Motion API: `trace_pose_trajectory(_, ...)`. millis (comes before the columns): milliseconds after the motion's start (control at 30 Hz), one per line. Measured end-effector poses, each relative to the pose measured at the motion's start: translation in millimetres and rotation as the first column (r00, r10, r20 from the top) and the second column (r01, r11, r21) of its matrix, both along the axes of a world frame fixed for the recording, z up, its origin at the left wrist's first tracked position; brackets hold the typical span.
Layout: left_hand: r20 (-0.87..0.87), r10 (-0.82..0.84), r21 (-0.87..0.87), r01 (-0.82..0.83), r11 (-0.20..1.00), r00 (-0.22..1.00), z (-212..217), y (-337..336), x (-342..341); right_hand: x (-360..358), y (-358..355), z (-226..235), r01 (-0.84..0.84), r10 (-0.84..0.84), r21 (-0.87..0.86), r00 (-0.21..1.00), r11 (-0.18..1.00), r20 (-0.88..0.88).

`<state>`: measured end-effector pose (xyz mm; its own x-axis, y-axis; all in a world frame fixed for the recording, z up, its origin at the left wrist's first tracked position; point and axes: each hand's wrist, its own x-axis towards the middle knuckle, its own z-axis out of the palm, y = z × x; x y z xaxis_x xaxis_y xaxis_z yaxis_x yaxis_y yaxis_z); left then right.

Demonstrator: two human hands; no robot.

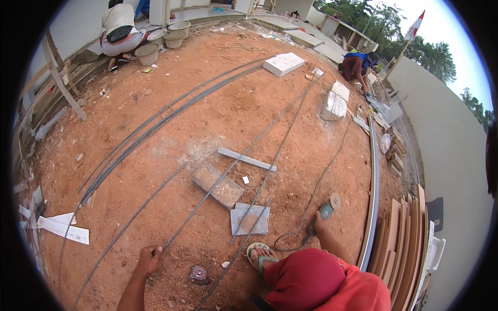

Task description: The person measures and cuts long metal rods using an angle grinder at a construction site. They repeatedly position the rods on the ground, measure them with a tape measure, and cut them to length, creating sparks during the process.

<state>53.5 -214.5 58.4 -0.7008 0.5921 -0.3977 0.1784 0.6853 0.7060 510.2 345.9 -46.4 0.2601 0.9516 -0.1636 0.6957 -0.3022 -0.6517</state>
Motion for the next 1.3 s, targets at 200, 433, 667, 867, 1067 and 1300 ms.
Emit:
trace_pose_trajectory(200,-0.02,-0.042,0.015,0.042,0.999,0.999,-8.1,6.2,-2.2,-4.0,-10.4,24.7,0.013,-0.023,0.104,0.996,0.995,0.091)
trace_pose_trajectory(433,0.02,-0.012,-0.002,0.012,1.0,1.0,-12.8,0.8,-3.2,-10.7,-13.7,28.1,-0.008,-0.007,0.131,0.994,0.991,0.112)
trace_pose_trajectory(667,0.007,-0.013,0.009,0.013,1.0,1.0,-0.8,-0.3,-0.5,-4.5,-0.6,1.1,-0.008,-0.002,0.107,0.996,0.994,0.094)
trace_pose_trajectory(867,-0.014,-0.07,0.068,0.07,0.995,0.997,-13.3,16.0,4.8,40.9,22.3,-5.8,-0.259,0.313,-0.208,0.905,0.943,0.289)
trace_pose_trajectory(1067,-0.131,0.035,0.031,-0.031,0.999,0.991,-13.8,2.4,18.1,-74.9,-7.6,158.2,-0.507,0.871,-0.711,0.336,0.487,0.357)
trace_pose_trajectory(1300,-0.2,0.055,-0.024,-0.061,0.998,0.978,-13.7,28.5,26.9,-232.1,47.3,173.5,-0.975,0.876,-0.14,0.089,0.175,0.474)
